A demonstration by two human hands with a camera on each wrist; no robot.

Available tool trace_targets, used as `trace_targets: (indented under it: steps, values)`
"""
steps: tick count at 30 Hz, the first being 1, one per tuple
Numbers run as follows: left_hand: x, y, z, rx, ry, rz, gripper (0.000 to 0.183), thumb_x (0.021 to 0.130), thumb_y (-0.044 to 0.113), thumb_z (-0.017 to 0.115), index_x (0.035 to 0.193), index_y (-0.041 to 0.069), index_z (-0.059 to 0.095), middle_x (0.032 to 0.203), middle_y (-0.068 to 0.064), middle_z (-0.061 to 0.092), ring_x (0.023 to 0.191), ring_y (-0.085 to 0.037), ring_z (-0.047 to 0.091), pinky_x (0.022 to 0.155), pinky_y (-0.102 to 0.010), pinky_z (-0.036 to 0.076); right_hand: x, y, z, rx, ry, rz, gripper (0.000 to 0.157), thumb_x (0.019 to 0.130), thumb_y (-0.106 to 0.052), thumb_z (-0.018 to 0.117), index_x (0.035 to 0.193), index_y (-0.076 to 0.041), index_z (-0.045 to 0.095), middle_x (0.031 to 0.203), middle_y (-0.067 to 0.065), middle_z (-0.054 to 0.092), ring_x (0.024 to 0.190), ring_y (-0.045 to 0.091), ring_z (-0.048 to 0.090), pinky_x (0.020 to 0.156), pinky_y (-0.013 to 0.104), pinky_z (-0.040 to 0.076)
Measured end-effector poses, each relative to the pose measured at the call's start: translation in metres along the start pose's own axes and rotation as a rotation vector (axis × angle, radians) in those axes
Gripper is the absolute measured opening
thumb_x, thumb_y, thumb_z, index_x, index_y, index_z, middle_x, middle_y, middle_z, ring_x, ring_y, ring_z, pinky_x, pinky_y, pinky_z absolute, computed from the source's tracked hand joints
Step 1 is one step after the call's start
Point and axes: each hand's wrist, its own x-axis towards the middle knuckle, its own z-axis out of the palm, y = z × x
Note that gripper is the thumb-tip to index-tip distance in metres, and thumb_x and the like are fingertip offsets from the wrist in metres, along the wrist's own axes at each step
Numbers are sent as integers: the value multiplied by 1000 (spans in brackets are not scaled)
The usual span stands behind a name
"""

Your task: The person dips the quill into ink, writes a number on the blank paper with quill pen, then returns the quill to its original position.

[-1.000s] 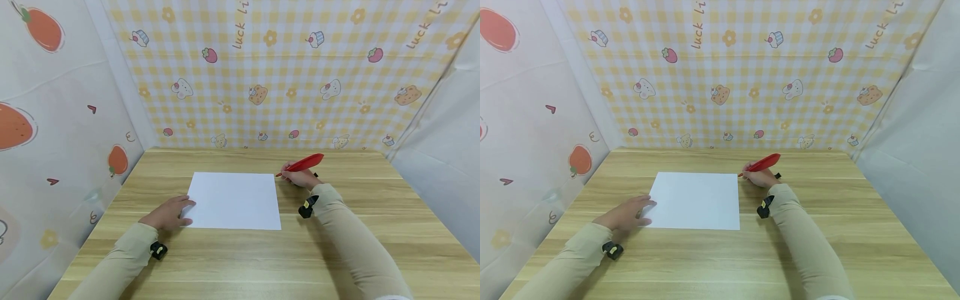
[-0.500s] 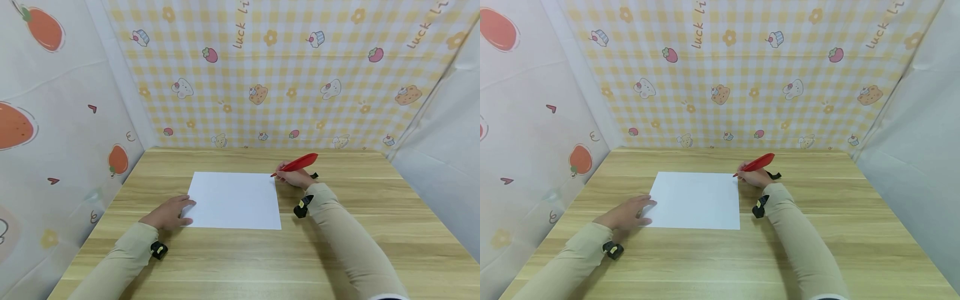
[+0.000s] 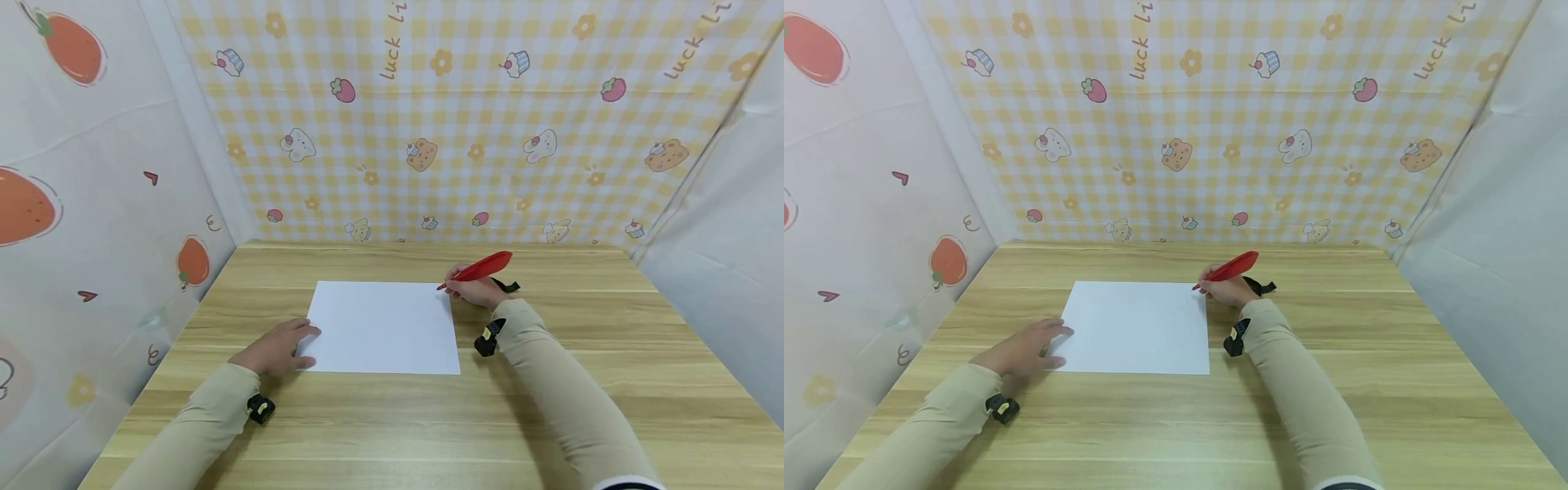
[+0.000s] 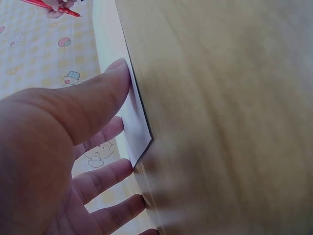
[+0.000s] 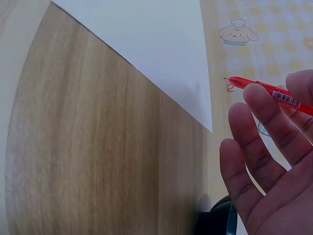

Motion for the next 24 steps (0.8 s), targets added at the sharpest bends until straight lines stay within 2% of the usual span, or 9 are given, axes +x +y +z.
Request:
trace_targets:
  steps: [11,24]
  values:
    - [-1,3,-2,-1,1,0,54,90,26,70,135,1,52,144,-29,38,131,-49,35,102,-60,34,4,1,7,22,-10,-30,13,98,-13,56,104,-2,59,95,14,69,81,23,65,66,31,50]
    - [-1,2,-1,-2,2,-1,54,90,26,71,134,1,53,144,-30,39,131,-49,35,103,-60,33,9,3,17,69,1,0,11,97,-15,57,103,-5,58,94,11,68,82,22,64,68,30,49]
